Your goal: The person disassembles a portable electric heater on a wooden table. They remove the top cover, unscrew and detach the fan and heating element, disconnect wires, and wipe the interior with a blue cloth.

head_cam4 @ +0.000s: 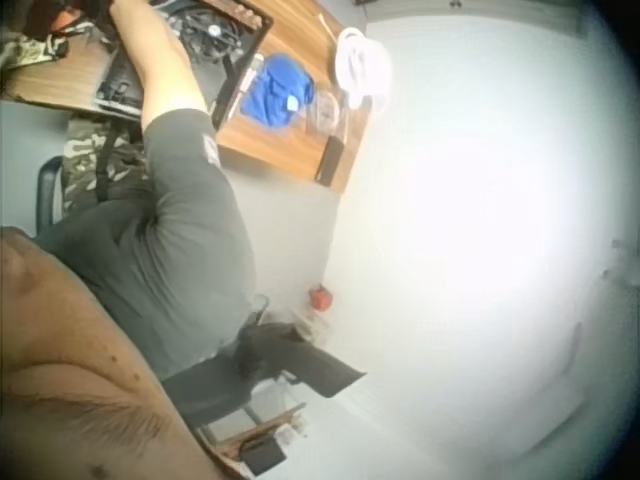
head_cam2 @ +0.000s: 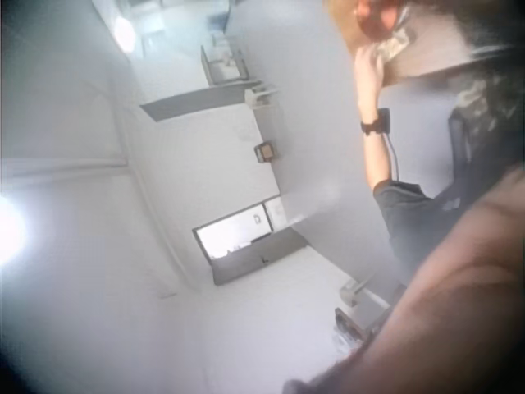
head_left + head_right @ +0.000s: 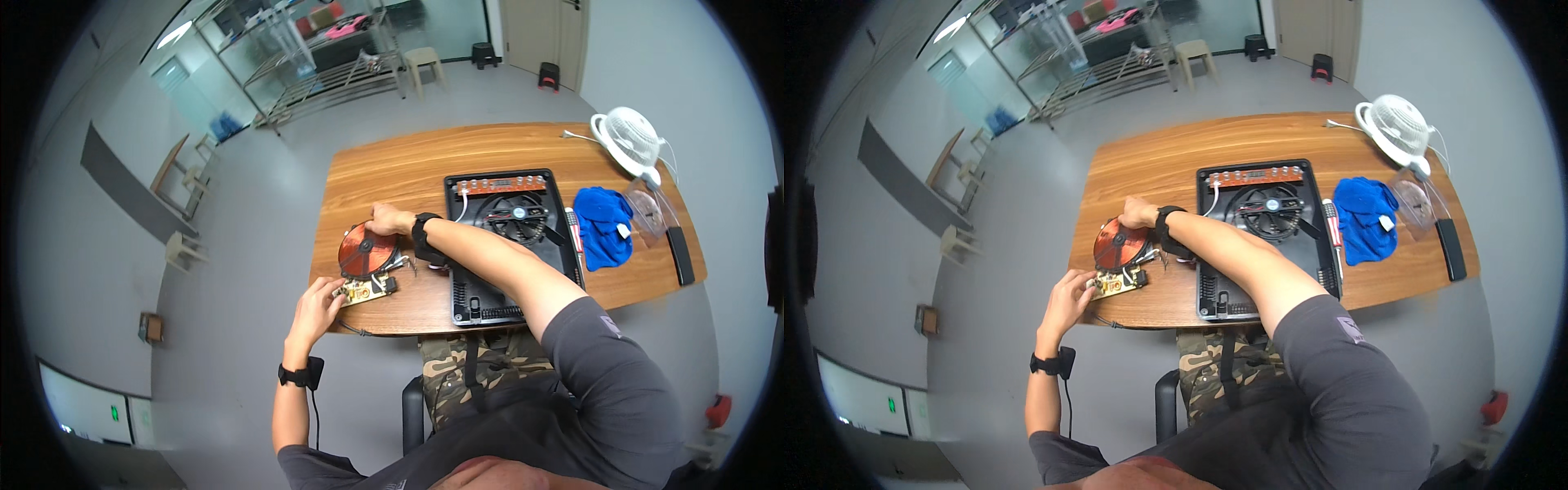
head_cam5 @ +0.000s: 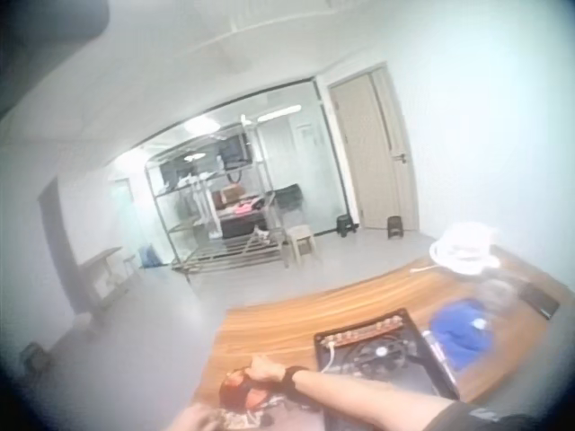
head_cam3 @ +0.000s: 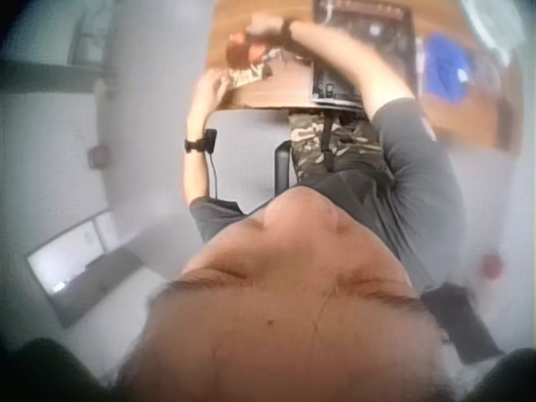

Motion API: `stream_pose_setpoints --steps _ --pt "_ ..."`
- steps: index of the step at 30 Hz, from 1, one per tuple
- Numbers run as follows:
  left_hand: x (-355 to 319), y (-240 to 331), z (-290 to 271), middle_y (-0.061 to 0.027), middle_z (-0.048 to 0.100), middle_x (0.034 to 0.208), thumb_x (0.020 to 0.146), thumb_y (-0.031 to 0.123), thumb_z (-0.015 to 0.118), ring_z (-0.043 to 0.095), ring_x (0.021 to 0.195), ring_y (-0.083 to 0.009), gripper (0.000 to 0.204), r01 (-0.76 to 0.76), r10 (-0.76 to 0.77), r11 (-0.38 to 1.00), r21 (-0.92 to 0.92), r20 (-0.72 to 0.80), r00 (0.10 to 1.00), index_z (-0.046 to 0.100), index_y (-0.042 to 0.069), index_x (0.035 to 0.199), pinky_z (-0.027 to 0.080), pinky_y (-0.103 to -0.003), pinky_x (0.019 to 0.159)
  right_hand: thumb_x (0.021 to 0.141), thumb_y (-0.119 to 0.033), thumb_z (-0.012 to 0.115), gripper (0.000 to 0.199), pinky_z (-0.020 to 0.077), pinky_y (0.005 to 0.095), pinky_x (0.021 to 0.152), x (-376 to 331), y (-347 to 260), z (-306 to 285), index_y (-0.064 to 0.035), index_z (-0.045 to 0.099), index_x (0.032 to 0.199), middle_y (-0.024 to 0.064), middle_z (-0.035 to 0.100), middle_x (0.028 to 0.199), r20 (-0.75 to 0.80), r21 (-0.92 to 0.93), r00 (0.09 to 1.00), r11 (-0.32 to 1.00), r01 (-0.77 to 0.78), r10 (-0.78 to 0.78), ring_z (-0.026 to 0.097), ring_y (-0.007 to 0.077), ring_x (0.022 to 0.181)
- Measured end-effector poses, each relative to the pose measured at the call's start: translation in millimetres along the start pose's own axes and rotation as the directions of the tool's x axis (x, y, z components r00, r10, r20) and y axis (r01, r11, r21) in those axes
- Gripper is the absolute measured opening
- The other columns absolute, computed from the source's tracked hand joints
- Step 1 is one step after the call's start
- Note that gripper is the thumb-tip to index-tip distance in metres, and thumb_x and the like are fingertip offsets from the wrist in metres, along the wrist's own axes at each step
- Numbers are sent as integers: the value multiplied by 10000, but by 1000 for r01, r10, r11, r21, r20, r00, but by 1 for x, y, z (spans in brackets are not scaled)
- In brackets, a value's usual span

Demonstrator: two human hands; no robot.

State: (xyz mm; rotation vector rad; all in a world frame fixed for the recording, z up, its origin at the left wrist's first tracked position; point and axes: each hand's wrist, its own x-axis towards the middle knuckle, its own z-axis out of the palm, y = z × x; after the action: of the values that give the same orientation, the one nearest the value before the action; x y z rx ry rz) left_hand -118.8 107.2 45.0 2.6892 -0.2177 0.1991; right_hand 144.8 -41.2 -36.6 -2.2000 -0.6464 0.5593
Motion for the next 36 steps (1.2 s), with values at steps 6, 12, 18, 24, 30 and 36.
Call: stream_pose_setpoints --steps 6,12,18,24,30,36 --pt "20 44 2 -108 665 1112 913 103 697 687 897 -267 297 -78 78 996 -42 0 997 680 27 1199 555 -379 810 947 -303 665 528 499 404 1015 -26 8 -30 41 560 1333 253 634 1297 -8 176 999 983 45 -44 611 337 1213" --pt "59 80 22 -141 664 1087 923 127 698 671 945 -330 274 -276 275 961 13 54 960 685 9 1170 547 -383 827 941 -308 695 379 555 356 707 -79 41 -138 16 669 1137 114 727 941 -222 155 944 947 280 -243 679 195 813" --pt "112 127 54 -139 647 1046 931 184 668 658 963 -361 272 -241 251 967 -85 143 957 696 42 1162 543 -422 838 914 -326 611 341 543 433 720 -192 147 -271 1 707 902 191 721 826 -496 -162 859 985 53 -127 703 282 773" --pt "167 148 109 -148 648 1042 922 182 688 666 944 -354 272 -440 444 896 -66 98 890 709 57 1163 541 -423 824 897 -290 665 289 549 433 753 -283 250 -281 -6 697 854 222 712 817 -455 -359 886 891 -279 94 707 339 795" --pt "195 174 129 -137 646 1080 920 182 694 649 1011 -354 270 -484 488 873 -65 128 863 707 42 1150 535 -432 872 892 -309 686 339 551 449 740 -302 245 -246 24 714 840 255 707 825 -416 -373 903 885 -277 107 702 396 801" --pt "223 191 150 -142 654 1112 872 139 732 649 1057 -357 298 -518 509 855 -9 201 837 698 35 1149 539 -433 918 852 -337 726 371 558 448 731 -297 227 -242 33 737 850 260 711 822 -304 -401 926 852 -337 224 713 385 790"
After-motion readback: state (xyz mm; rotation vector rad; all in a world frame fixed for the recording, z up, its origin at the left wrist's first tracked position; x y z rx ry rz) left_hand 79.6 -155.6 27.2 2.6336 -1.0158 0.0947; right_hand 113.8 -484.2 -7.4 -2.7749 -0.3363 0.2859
